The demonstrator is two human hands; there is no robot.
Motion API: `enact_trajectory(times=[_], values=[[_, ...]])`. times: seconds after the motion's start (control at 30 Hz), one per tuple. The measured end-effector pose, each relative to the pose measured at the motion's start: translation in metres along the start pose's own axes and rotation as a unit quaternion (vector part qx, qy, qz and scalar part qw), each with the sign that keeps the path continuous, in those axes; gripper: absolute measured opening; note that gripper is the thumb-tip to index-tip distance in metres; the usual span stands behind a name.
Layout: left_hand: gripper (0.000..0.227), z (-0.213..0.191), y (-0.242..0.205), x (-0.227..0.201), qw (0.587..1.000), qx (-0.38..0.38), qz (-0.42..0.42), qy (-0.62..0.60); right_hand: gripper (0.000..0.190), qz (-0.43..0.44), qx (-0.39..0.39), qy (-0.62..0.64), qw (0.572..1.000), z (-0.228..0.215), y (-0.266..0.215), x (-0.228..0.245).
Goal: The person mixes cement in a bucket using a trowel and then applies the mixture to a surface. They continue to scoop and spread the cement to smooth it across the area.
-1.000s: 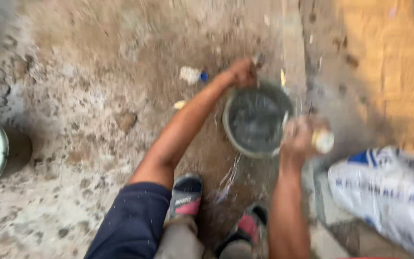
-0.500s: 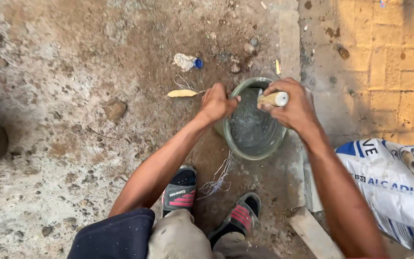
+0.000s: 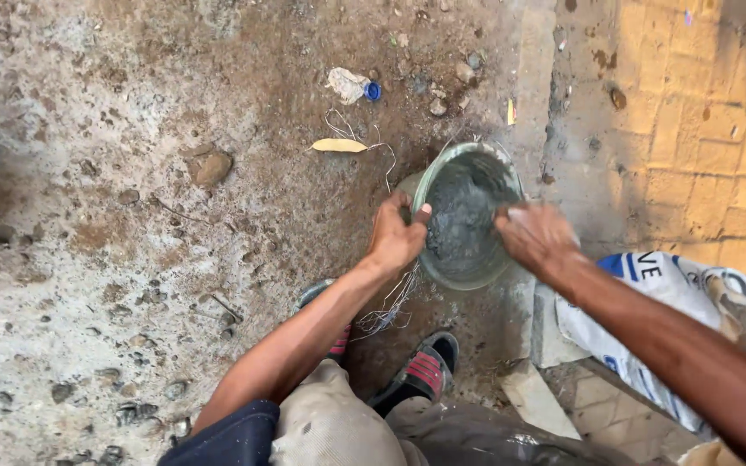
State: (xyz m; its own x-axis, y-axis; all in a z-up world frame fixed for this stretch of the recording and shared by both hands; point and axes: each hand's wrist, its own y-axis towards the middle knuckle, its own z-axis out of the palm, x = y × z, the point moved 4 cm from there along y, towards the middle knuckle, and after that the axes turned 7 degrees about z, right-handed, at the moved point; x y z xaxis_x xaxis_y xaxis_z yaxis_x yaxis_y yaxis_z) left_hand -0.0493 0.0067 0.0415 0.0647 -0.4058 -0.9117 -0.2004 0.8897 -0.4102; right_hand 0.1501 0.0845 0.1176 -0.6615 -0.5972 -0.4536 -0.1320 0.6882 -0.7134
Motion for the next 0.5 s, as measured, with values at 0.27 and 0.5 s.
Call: enact_trajectory(times=[0.27,0.5], values=[[0.021,0.02,-0.033,-0.006,0.997,0.012,-0.041,-0.067,0.039,-0.004,0.035,0.004,0.999,-0.056,-0.06,0.003],[0.026,0.04,-0.03,0.009,0.987,-0.045,0.146,-0.048,0.032,-0.027,-0.186,-0.022,0.982,0.026,-0.03,0.029]])
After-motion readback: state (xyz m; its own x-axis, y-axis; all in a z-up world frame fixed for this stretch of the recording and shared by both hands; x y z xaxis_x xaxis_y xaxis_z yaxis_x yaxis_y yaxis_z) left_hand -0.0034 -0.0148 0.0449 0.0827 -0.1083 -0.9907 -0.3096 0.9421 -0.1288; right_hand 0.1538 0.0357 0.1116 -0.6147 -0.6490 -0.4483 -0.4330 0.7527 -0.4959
